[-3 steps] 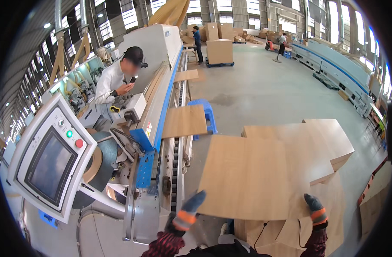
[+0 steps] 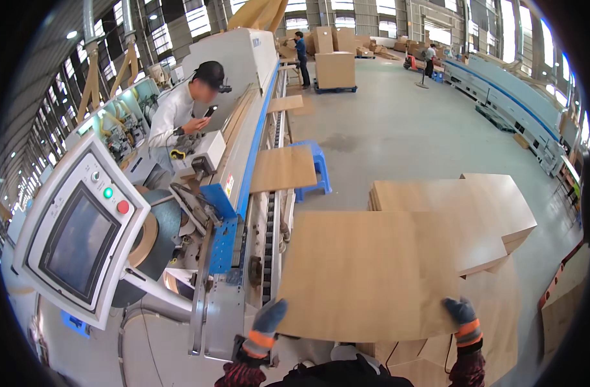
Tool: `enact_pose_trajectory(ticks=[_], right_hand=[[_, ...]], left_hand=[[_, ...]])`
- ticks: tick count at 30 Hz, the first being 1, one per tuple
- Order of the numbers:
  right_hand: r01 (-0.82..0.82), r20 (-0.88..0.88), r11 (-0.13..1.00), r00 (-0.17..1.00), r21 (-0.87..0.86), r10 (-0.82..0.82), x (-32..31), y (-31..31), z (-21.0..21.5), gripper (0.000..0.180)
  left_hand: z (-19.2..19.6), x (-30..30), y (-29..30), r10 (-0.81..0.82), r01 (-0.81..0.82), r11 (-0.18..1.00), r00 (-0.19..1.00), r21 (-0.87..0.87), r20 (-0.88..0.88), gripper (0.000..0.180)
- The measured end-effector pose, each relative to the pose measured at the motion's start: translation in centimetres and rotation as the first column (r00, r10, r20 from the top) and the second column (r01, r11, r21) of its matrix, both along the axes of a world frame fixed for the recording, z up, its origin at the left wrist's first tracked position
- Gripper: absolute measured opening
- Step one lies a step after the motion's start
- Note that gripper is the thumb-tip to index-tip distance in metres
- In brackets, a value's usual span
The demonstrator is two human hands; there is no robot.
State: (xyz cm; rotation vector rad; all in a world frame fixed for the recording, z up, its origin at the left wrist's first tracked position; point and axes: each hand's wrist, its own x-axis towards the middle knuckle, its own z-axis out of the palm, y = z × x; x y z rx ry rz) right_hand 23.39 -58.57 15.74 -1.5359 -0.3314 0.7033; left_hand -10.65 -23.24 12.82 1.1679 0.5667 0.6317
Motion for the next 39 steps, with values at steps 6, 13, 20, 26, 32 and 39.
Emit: enact_pose_trajectory(ticks=[6,13,20,26,32,39], right_hand=[[-0.147,-0.097,0.988,0.985,-0.054,0.141,-9.6,8.5,2.2,0.025],[-0.301,-0.274,0.952,0.921,-0.048,0.278,-15.2,15.5,-4.5,0.030],[-0.176,-0.155,0.984,0.973,-0.024,0.170,-20.7,20.4,-15.9,0.030],[-0.215,-0.118,0.976,0.971,-0.036,0.209,-16.1,25.6,-19.0,0.027],[-0.127,-0.349,0.990,0.927,0.059,0.140,-11.8,31.8,-19.0,0.030],[-0.177,0.118,0.981,0.979,0.084,0.166,-7.3,37.1,-18.9,0.031]], left_hand=[[-6.2,-11.3,-1.0,0.438,-0.376,0.899,0.770,0.223,-0.465,0.036],[-6.7,-16.2,-1.7,0.821,-0.210,0.571,0.153,0.793,-0.551,0.046],[-9.6,-10.1,-3.9,0.706,0.191,0.393,0.564,0.900,-0.428,0.055],[-8.7,-5.6,1.8,0.627,0.191,0.443,0.632,0.876,-0.455,0.048],[-7.7,-0.5,8.1,0.660,0.249,0.329,0.629,0.911,-0.410,0.046],[-9.4,4.1,14.1,0.708,0.241,0.205,0.633,0.949,-0.314,0.045]])
